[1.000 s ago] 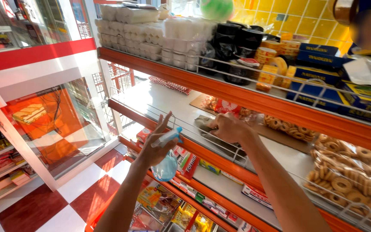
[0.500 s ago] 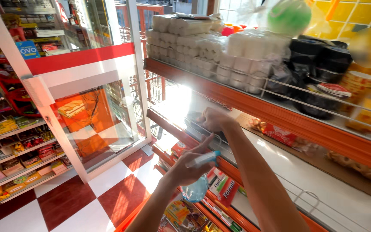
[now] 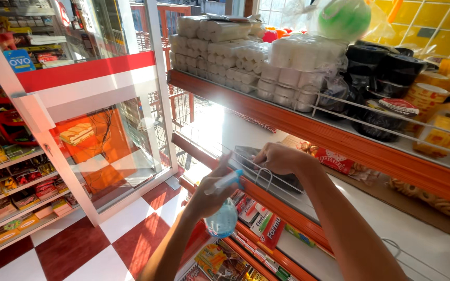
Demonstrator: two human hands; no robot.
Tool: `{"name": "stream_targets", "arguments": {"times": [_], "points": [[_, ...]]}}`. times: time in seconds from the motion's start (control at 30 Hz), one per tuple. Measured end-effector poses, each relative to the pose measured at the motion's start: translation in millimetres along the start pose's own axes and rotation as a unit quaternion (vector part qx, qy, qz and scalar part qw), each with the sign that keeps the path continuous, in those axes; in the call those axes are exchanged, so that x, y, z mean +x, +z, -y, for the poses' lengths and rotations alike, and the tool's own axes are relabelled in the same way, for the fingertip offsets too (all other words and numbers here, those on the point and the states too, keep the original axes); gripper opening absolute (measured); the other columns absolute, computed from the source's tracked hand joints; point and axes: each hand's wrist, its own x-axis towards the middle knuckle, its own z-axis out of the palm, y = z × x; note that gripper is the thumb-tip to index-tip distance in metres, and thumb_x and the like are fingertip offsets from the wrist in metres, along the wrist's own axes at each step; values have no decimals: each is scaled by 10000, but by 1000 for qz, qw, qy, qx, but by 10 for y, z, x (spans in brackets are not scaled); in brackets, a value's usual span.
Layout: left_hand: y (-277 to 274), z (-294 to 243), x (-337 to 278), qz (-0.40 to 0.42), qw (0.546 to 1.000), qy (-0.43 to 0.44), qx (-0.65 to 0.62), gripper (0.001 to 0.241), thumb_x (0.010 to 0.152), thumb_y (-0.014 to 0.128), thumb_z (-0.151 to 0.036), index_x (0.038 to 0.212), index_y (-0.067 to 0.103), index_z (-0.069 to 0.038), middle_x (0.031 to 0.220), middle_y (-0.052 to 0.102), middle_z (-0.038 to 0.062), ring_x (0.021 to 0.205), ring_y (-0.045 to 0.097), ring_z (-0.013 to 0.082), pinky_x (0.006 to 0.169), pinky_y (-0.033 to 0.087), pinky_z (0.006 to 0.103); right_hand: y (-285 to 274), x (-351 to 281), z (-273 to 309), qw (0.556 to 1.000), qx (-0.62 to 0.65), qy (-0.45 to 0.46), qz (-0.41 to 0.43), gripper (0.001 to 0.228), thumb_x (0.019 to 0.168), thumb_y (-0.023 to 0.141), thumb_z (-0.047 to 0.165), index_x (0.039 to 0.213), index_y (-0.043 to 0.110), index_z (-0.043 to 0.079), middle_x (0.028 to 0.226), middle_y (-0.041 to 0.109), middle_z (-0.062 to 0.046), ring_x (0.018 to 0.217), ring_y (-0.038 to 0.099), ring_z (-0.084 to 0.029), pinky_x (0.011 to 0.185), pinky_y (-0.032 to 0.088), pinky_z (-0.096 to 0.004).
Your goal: The person scans bread and snack packages with a handheld scanner, places the items on shelves, and then cleans a shelf surface using a spray bottle and a cloth.
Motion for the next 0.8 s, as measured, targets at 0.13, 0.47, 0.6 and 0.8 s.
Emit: {"name": "stream_targets", "arguments": {"times": [0.13,0.47,0.6,0.8], "points": [[-84,32,20,-22,1000,-7,13,355,943,657,-341,971,801,-18,1713,212,176,1582,59,438,1224,210,529,-72,-272,74,999,-20,32,24,217,903,727,253,1097,800,193,1130,770,-107,1014,724,-239,915,521,-353],[-136,326,83,-26,999,21,-12,358,958,685,-358,938,775,-12,1726,237,201,1623,32,411,1250,219,523,43,225,53,998,-55,1,-1,260,851,752,229,1102,823,227,1293,723,-61,1133,690,-249,1007,523,-369],[-295,361,129,18,996,-31,-77,366,950,679,-384,1053,756,-42,1746,223,196,1303,600,348,1098,447,423,45,528,103,998,-62,-19,14,281,881,766,327,1130,788,200,1333,694,-42,1196,658,-238,1032,499,-371],[-360,236,97,-2,1000,23,-1,370,987,672,-312,957,773,42,1737,229,220,1353,494,362,1057,447,414,37,1166,462,994,-78,46,62,343,946,632,341,1252,760,251,1244,759,-76,1160,708,-256,996,522,-397]]}}
